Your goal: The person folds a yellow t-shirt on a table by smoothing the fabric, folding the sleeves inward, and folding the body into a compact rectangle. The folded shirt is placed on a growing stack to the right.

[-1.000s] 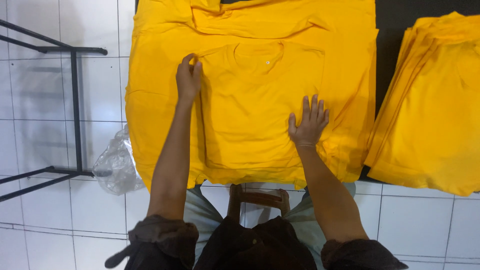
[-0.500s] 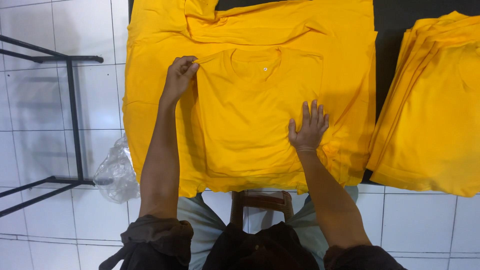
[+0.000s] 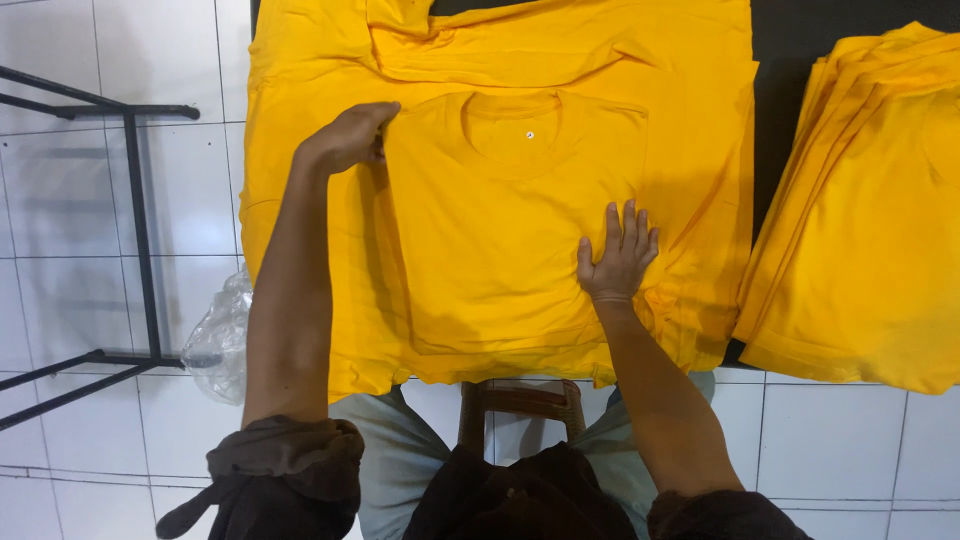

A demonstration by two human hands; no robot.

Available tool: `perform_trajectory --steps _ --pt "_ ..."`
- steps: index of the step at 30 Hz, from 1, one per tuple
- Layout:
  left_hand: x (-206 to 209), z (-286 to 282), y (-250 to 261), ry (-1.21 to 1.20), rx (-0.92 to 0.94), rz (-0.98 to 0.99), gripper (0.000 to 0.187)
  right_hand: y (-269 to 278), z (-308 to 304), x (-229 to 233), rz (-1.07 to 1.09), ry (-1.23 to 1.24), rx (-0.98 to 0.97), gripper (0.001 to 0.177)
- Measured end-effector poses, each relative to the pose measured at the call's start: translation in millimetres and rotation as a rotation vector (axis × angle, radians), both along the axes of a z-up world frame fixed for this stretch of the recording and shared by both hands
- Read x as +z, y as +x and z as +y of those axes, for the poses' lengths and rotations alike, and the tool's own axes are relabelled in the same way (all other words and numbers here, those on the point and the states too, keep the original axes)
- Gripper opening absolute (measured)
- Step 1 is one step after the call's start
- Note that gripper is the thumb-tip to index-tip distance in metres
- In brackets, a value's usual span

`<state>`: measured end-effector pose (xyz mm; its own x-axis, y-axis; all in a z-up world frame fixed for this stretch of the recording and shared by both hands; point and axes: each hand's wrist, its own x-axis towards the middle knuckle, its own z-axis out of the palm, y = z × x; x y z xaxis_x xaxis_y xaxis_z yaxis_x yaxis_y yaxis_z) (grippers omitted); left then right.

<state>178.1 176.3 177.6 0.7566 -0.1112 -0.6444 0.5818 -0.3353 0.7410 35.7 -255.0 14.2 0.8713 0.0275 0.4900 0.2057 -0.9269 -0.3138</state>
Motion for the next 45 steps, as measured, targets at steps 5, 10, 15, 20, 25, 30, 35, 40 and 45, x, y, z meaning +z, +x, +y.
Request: perform_trajectory --steps 5,10,15,20,25,30,35,40,45 --pt "-14 0 5 0.039 0.026 -0.132 0.044 -3 1 8 0.051 0.018 0.015 0.061" --pt "-17 1 -6 -0.127 0.298 -0.232 0.018 -2 1 8 0.045 0.03 0.012 0.06" --pt "-52 -4 -16 0.119 0.331 -0.396 0.025 -3 2 8 0.043 0.043 0.009 0.06" --pt "-64 -2 -42 0.366 0.29 -0.339 0.044 3 0 -8 -0.033 0.023 -0.009 0.062" --pt "-64 -3 -42 0.174 0.291 -0.403 0.03 1 -2 -7 -0.01 -0.002 -0.002 0.062" --pt "-19 -18 -27 0.1 0.216 -0.357 0.027 1 -2 -3 -0.014 -0.009 0.016 0.061" --pt "-9 -19 -23 -0.129 0.23 -0.404 0.02 3 -2 -8 -0.03 -0.006 0.004 0.061" --pt "-92 4 -18 0.124 0.334 -0.484 0.028 2 -2 -5 -0.023 -0.011 0.015 0.061" --pt "-41 -55 -57 0.428 0.35 -0.719 0.034 2 -1 -11 -0.016 0.015 -0.015 0.061"
